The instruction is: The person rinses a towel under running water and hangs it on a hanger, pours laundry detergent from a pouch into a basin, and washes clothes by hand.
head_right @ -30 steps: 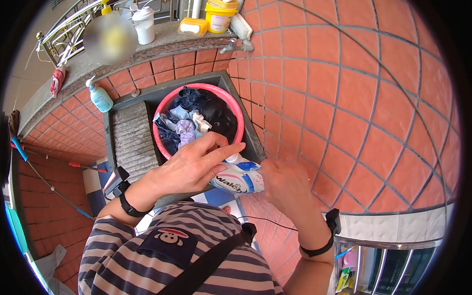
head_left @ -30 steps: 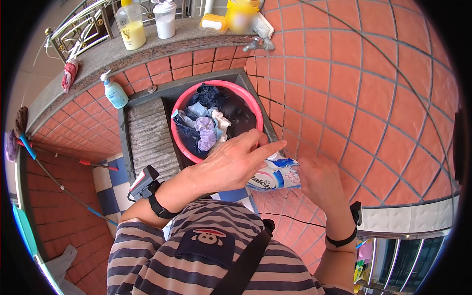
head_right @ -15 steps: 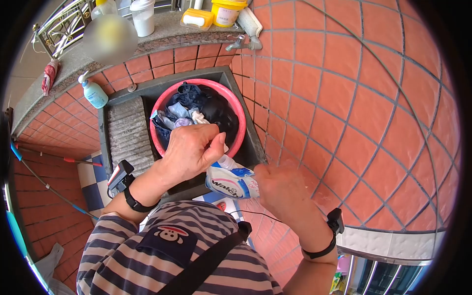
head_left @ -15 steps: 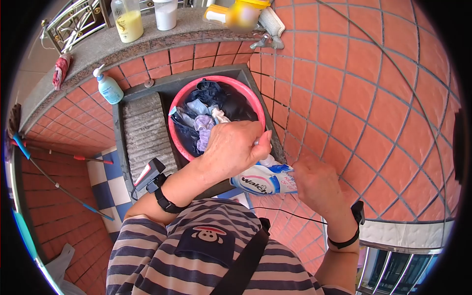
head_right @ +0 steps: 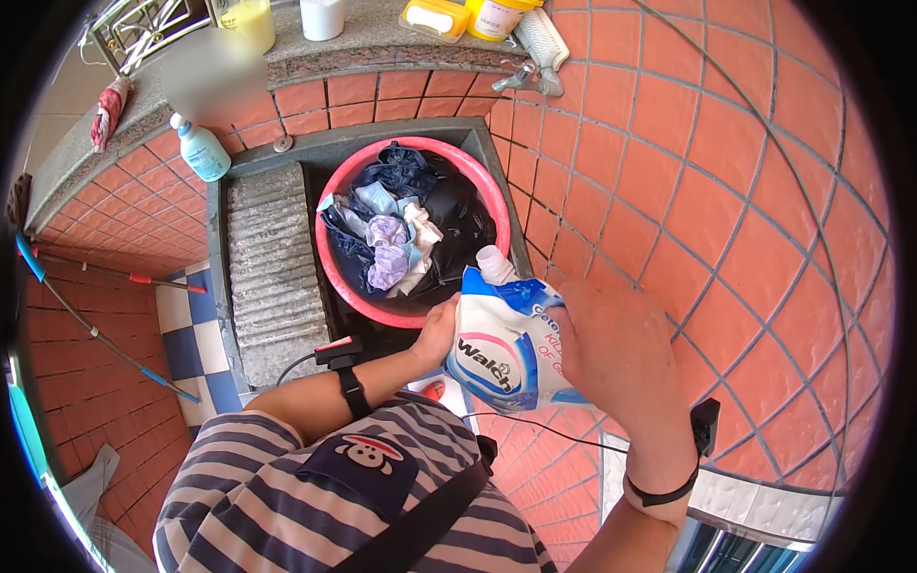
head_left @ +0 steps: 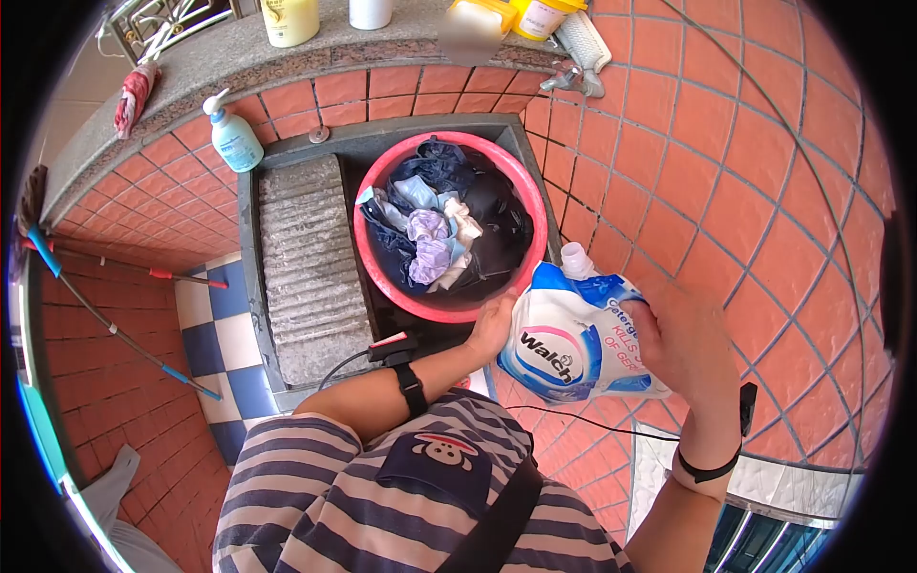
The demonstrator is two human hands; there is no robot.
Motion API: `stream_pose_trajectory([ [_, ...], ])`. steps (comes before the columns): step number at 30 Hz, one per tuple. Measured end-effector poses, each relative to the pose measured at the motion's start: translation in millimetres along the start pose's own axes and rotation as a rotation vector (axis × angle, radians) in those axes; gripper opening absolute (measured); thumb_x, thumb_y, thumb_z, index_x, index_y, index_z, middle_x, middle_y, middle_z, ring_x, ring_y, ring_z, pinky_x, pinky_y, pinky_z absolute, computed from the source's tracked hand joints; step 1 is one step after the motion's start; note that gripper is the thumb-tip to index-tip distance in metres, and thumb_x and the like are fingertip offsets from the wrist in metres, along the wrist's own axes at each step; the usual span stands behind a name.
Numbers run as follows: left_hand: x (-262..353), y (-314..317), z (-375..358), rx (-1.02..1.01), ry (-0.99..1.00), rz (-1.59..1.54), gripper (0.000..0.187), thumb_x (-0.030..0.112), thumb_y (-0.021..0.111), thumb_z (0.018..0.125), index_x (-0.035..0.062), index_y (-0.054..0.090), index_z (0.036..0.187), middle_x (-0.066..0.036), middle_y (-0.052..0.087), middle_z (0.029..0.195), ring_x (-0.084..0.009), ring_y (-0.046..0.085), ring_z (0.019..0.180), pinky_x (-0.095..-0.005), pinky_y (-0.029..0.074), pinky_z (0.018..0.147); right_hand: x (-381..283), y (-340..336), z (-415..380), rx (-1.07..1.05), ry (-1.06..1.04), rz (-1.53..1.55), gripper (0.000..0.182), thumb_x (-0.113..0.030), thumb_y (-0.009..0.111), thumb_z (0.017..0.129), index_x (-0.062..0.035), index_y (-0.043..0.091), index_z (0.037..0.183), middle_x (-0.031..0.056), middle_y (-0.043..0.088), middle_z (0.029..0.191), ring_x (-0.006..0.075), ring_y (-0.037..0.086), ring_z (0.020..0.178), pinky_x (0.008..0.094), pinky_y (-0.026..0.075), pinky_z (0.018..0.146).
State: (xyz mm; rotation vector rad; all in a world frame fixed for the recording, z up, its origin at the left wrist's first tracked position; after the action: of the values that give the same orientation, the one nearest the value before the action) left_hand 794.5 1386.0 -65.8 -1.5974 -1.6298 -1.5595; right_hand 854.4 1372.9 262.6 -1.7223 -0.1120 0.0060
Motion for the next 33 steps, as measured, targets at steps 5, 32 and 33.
stream_pose_trajectory([
  [5, -4.8, 23.8, -35.3, -0.091, -0.346, -0.433, 0.048, 0.035, 0.028, 0.098, -0.0003, 0.058, 0.11, -0.012, 0.065, 0.099, -0.0195, 0.063, 0.086, -0.0307, 0.049, 0.079, -5.1, 10.4, 76.1, -0.125, -0.004, -0.003, 0.016, -0.012, 0.062, 0.074, 0.004, 0.062, 0.078, 0.0234, 0.06, 0.074, 0.0384, 0.06, 0.072, 0.0464, 0.046, 0.066],
  [32, 10.3, 23.5, -63.5, -0.314, -0.534, -0.771, 0.058, 0.049, 0.032, 0.095, 0.001, 0.046, 0.124, -0.019, 0.06, 0.112, -0.026, 0.064, 0.094, -0.0382, 0.055, 0.081, -4.8, 75.2, 148.8, -0.387, -0.103, -0.091, 0.02, -0.013, 0.065, 0.067, 0.0049, 0.065, 0.077, 0.0259, 0.061, 0.075, 0.0396, 0.061, 0.074, 0.0452, 0.047, 0.068],
  [33, 12.7, 24.1, -64.2, -0.304, -0.557, -0.77, 0.054, 0.044, 0.033, 0.096, 0.0004, 0.047, 0.124, -0.018, 0.061, 0.111, -0.0259, 0.065, 0.093, -0.0378, 0.055, 0.081, -2.7, 77.0, 149.3, -0.392, -0.108, -0.097, 0.02, -0.012, 0.065, 0.066, 0.0049, 0.065, 0.077, 0.0261, 0.06, 0.074, 0.0397, 0.061, 0.073, 0.0451, 0.047, 0.067],
])
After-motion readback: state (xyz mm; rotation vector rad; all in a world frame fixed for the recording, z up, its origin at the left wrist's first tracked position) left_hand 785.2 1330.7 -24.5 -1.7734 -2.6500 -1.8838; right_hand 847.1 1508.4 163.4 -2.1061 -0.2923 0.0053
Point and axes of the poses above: each hand's wrist, its own z-axis towards the middle knuckle, its own y-axis out of the palm, x = y × z, the point moved 2 cm from there along z, towards the middle knuckle
